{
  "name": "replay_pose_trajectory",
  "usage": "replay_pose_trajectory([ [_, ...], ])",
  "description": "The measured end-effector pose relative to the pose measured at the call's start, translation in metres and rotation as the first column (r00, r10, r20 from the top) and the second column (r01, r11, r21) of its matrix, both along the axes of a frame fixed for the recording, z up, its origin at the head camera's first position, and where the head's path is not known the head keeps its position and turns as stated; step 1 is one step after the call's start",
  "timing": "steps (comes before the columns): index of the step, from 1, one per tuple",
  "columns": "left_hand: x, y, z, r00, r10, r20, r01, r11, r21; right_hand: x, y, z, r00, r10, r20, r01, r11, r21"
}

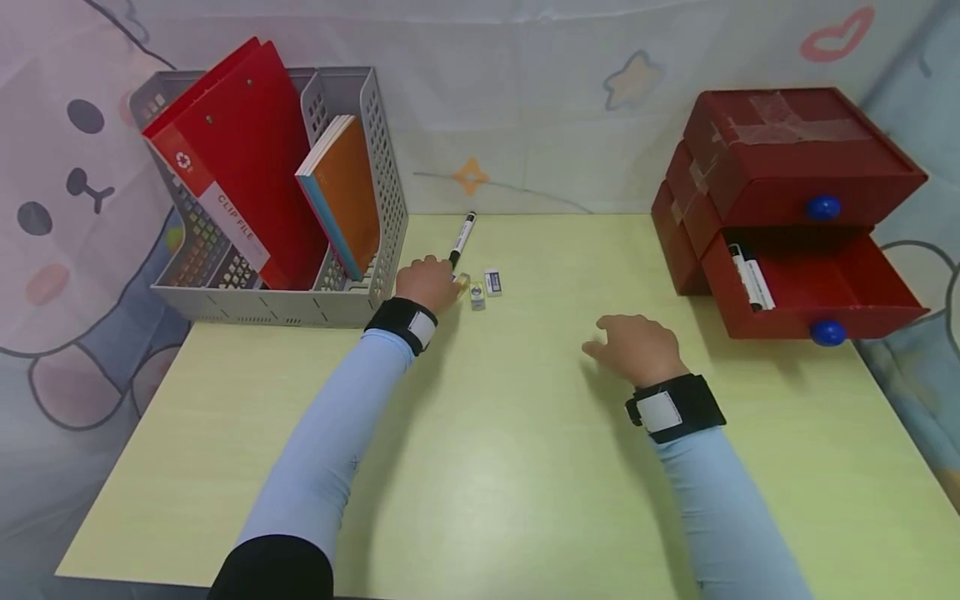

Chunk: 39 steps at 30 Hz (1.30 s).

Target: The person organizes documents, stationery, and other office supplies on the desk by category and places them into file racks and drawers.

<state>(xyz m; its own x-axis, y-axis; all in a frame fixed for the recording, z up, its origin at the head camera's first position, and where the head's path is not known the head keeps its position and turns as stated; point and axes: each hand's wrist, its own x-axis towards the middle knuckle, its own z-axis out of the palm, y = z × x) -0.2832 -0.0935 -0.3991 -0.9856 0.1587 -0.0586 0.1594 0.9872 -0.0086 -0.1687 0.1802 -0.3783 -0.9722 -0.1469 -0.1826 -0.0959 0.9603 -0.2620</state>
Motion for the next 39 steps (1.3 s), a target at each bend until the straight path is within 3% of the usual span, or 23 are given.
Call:
replay_pose_trajectory([
  [8,-0.024,0.006,-0.018,0.999,-0.027,0.046,0.023,0.996,0.086,0.000,-0.004,-0.005,1.000,0.004,0.001,-0.004,1.000,-0.005],
  [12,-0.031,0.000,-0.026,0.985,-0.140,0.100,0.142,0.990,-0.014,0.000,-0.005,-0.007,1.000,0.003,0.003,-0.003,1.000,-0.009],
  [14,-0.032,-0.004,-0.028,0.969,-0.216,0.123,0.228,0.969,-0.097,0.001,-0.006,-0.008,1.000,0.006,0.003,-0.006,1.000,-0.010],
  [16,-0.032,-0.007,-0.029,0.962,-0.244,0.121,0.257,0.960,-0.110,0.001,-0.007,-0.008,1.000,0.010,0.002,-0.010,1.000,-0.010],
  [22,-0.030,-0.011,-0.026,0.984,-0.180,0.007,0.180,0.982,0.051,0.000,-0.008,-0.010,1.000,0.018,-0.013,-0.018,1.000,-0.009],
  [27,-0.032,-0.013,-0.025,0.988,-0.126,-0.092,0.130,0.991,0.031,-0.001,-0.007,-0.012,1.000,0.013,-0.010,-0.014,1.000,-0.014],
  [34,-0.033,-0.010,-0.028,0.995,0.026,-0.095,-0.022,0.999,0.041,0.000,-0.004,-0.012,1.000,-0.007,0.000,0.007,1.000,-0.011],
  [39,-0.034,-0.004,-0.030,0.990,0.093,-0.107,-0.089,0.995,0.039,0.001,-0.001,-0.013,1.000,-0.019,0.016,0.020,1.000,-0.007],
])
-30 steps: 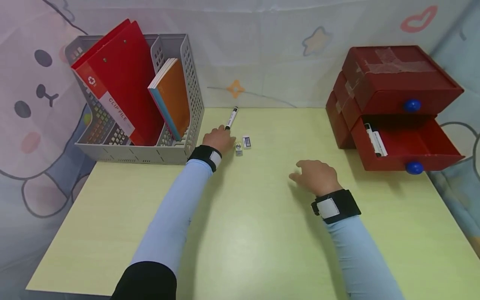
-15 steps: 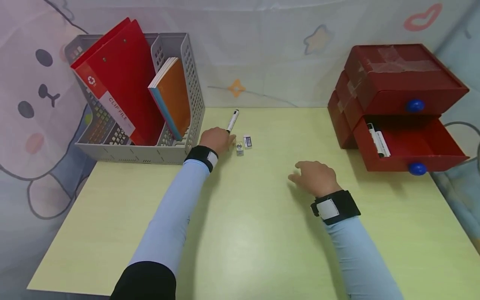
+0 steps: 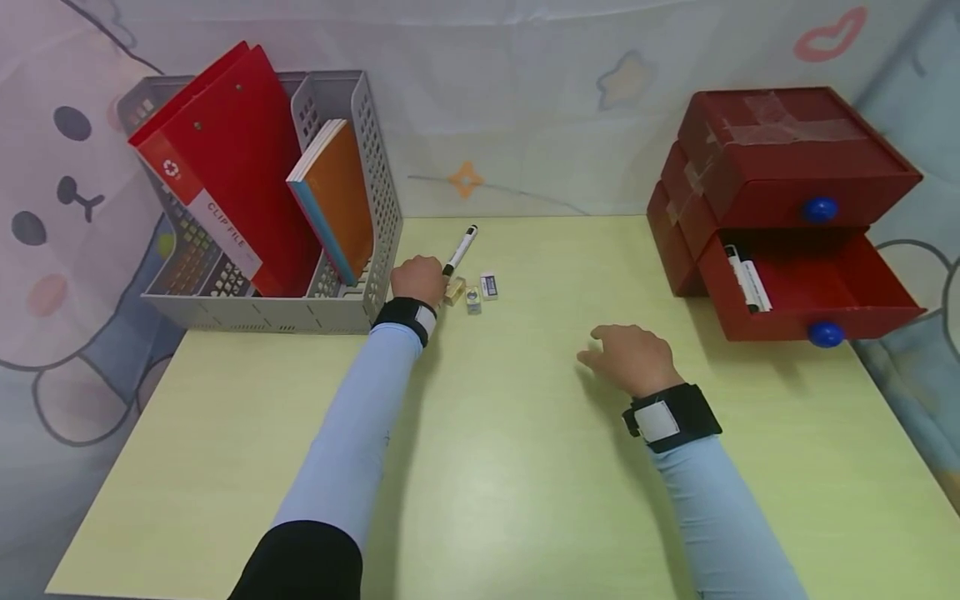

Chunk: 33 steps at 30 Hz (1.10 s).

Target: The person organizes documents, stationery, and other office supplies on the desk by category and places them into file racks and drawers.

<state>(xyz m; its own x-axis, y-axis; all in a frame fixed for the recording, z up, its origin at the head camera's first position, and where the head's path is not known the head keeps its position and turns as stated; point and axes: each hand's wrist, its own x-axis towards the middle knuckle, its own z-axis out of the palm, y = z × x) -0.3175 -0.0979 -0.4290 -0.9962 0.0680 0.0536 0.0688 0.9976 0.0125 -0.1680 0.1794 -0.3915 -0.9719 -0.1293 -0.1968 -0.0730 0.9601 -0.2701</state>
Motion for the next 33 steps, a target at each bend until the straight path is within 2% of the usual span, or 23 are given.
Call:
replay_pose_trajectory([
  [7,-0.003,0.001,-0.005,0.998,0.057,-0.010,-0.057,0.998,0.031,0.001,0.000,0.001,1.000,0.003,-0.015,-0.003,1.000,-0.004],
  [11,-0.003,0.000,-0.005,0.996,0.075,-0.052,-0.073,0.996,0.044,0.002,-0.001,0.001,1.000,0.004,-0.020,-0.005,1.000,-0.007],
  [16,0.001,-0.001,0.004,0.989,0.081,-0.121,-0.070,0.993,0.096,0.002,0.000,0.000,1.000,0.009,-0.024,-0.009,1.000,-0.009],
  [20,0.006,-0.003,0.013,0.986,0.076,-0.146,-0.048,0.981,0.187,0.002,0.000,0.000,0.999,0.012,-0.030,-0.012,1.000,-0.010],
  [24,0.015,-0.006,0.019,0.987,0.042,-0.153,0.001,0.963,0.268,0.001,0.000,-0.001,0.999,0.014,-0.033,-0.014,1.000,-0.010],
  [28,0.030,-0.008,0.026,0.987,-0.024,-0.160,0.073,0.949,0.308,0.000,-0.002,-0.001,0.999,0.014,-0.046,-0.014,1.000,-0.007],
  [33,0.053,-0.006,0.032,0.986,-0.143,-0.090,0.165,0.929,0.332,-0.004,-0.004,-0.003,0.995,-0.003,-0.098,0.003,1.000,-0.004],
])
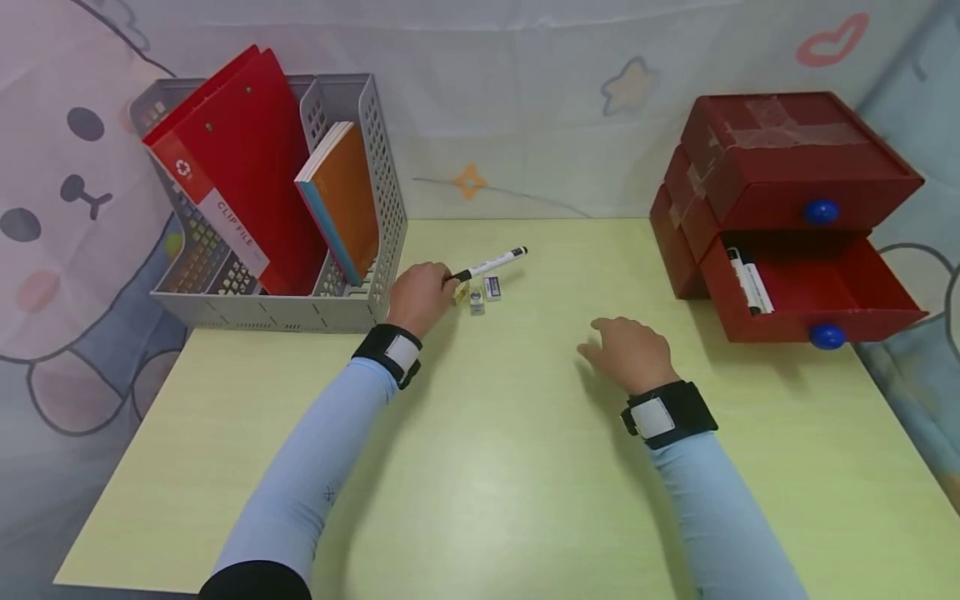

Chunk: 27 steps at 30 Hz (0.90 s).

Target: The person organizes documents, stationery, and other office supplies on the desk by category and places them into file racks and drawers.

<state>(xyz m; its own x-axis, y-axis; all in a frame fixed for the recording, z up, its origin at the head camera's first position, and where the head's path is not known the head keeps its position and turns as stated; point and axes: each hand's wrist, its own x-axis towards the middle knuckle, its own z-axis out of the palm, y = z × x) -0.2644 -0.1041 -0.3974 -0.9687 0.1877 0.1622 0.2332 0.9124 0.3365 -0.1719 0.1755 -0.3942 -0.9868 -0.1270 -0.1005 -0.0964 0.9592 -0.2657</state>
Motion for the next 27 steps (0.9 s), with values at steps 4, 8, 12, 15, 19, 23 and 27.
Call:
replay_pose_trajectory([
  [4,0.015,0.005,0.001,0.984,-0.172,0.046,0.171,0.985,0.015,-0.005,-0.003,-0.002,0.997,0.007,-0.082,-0.007,1.000,-0.005],
  [8,0.026,0.009,0.003,0.929,-0.359,0.087,0.356,0.933,0.048,-0.010,-0.012,-0.003,0.982,0.085,-0.166,-0.086,0.996,0.002],
  [12,0.033,0.011,0.003,0.892,-0.439,0.110,0.434,0.898,0.067,-0.012,-0.021,-0.003,0.963,0.177,-0.202,-0.187,0.982,-0.033],
  [15,0.034,0.012,0.002,0.895,-0.435,0.103,0.429,0.900,0.077,-0.011,-0.023,-0.001,0.957,0.204,-0.206,-0.220,0.974,-0.055],
  [19,0.034,0.013,0.001,0.905,-0.412,0.106,0.408,0.911,0.058,-0.007,-0.021,0.006,0.952,0.221,-0.211,-0.234,0.972,-0.036],
  [23,0.038,0.015,0.004,0.933,-0.343,0.107,0.353,0.930,-0.104,-0.004,-0.012,0.018,0.952,0.206,-0.228,-0.211,0.977,0.002],
  [27,0.043,0.015,0.008,0.970,-0.201,0.133,0.234,0.922,-0.310,-0.002,0.002,0.032,0.960,0.122,-0.251,-0.120,0.993,0.020],
])
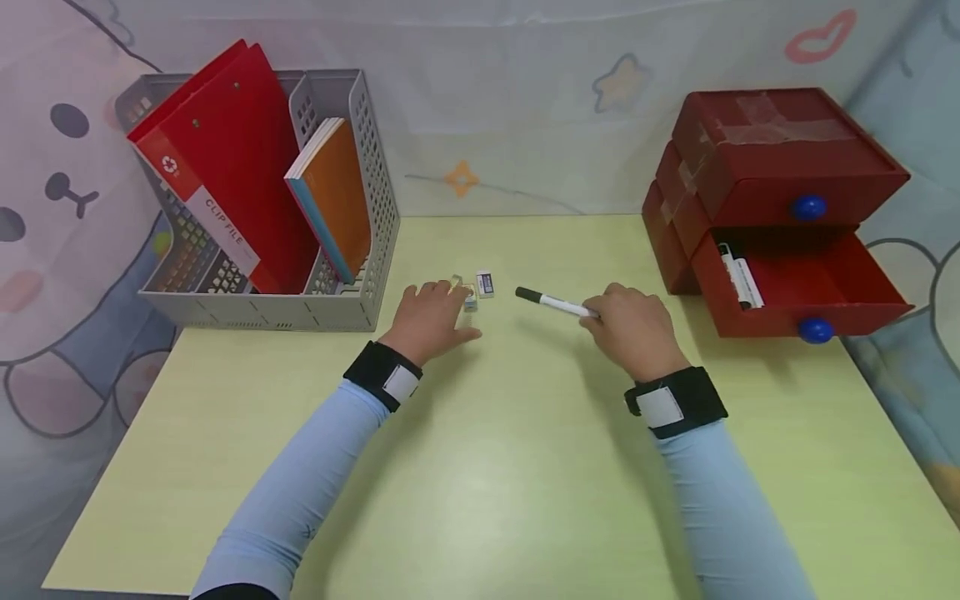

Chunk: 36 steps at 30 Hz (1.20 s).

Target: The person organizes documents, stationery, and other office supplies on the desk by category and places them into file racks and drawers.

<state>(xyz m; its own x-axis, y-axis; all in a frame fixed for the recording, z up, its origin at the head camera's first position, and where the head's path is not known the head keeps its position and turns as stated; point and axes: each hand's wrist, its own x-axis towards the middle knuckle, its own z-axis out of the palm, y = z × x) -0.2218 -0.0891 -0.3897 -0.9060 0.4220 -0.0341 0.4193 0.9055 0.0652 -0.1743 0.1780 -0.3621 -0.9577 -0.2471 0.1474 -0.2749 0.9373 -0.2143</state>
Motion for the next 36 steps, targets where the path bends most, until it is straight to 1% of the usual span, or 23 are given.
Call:
replay_pose_trajectory([
  [3,0.004,-0.002,0.003,0.995,0.094,0.035,-0.091,0.992,-0.093,0.003,0.013,0.012,0.997,-0.077,-0.027,0.076,0.997,-0.019],
  [5,0.007,-0.003,0.006,0.988,0.139,0.074,-0.129,0.984,-0.122,0.008,0.023,0.019,0.991,-0.130,-0.041,0.128,0.991,-0.035],
  [7,0.009,-0.004,0.008,0.978,0.171,0.118,-0.154,0.978,-0.142,0.013,0.036,0.028,0.981,-0.191,-0.044,0.189,0.981,-0.052],
  [10,0.011,-0.005,0.011,0.963,0.196,0.182,-0.166,0.972,-0.168,0.021,0.058,0.042,0.959,-0.283,-0.031,0.281,0.958,-0.051],
  [12,0.012,-0.006,0.013,0.957,0.202,0.209,-0.165,0.969,-0.184,0.026,0.073,0.052,0.938,-0.347,-0.006,0.346,0.938,-0.035],
  [14,0.013,-0.005,0.014,0.954,0.200,0.224,-0.159,0.969,-0.191,0.033,0.088,0.060,0.912,-0.409,0.028,0.409,0.912,-0.019],
  [16,0.013,-0.005,0.016,0.955,0.197,0.224,-0.155,0.969,-0.192,0.038,0.102,0.068,0.881,-0.469,0.060,0.469,0.883,0.008],
  [19,0.012,-0.005,0.018,0.957,0.198,0.210,-0.158,0.969,-0.190,0.043,0.119,0.074,0.827,-0.555,0.092,0.552,0.832,0.062],
  [21,0.012,-0.005,0.018,0.959,0.203,0.200,-0.166,0.968,-0.186,0.040,0.127,0.075,0.789,-0.607,0.095,0.599,0.795,0.101],
  [22,0.012,-0.005,0.018,0.959,0.205,0.196,-0.170,0.968,-0.183,0.037,0.131,0.075,0.775,-0.625,0.092,0.615,0.780,0.118],
  [26,0.013,-0.006,0.017,0.958,0.207,0.200,-0.174,0.970,-0.172,0.018,0.144,0.069,0.731,-0.677,0.088,0.657,0.732,0.181],
  [31,0.014,-0.006,0.014,0.958,0.203,0.202,-0.170,0.971,-0.168,-0.007,0.159,0.052,0.705,-0.699,0.119,0.663,0.710,0.236],
  [33,0.013,-0.006,0.013,0.959,0.204,0.198,-0.172,0.971,-0.168,-0.013,0.164,0.046,0.702,-0.699,0.137,0.660,0.710,0.244],
  [36,0.013,-0.006,0.013,0.957,0.209,0.202,-0.177,0.970,-0.165,-0.015,0.168,0.039,0.703,-0.696,0.145,0.653,0.713,0.256],
])
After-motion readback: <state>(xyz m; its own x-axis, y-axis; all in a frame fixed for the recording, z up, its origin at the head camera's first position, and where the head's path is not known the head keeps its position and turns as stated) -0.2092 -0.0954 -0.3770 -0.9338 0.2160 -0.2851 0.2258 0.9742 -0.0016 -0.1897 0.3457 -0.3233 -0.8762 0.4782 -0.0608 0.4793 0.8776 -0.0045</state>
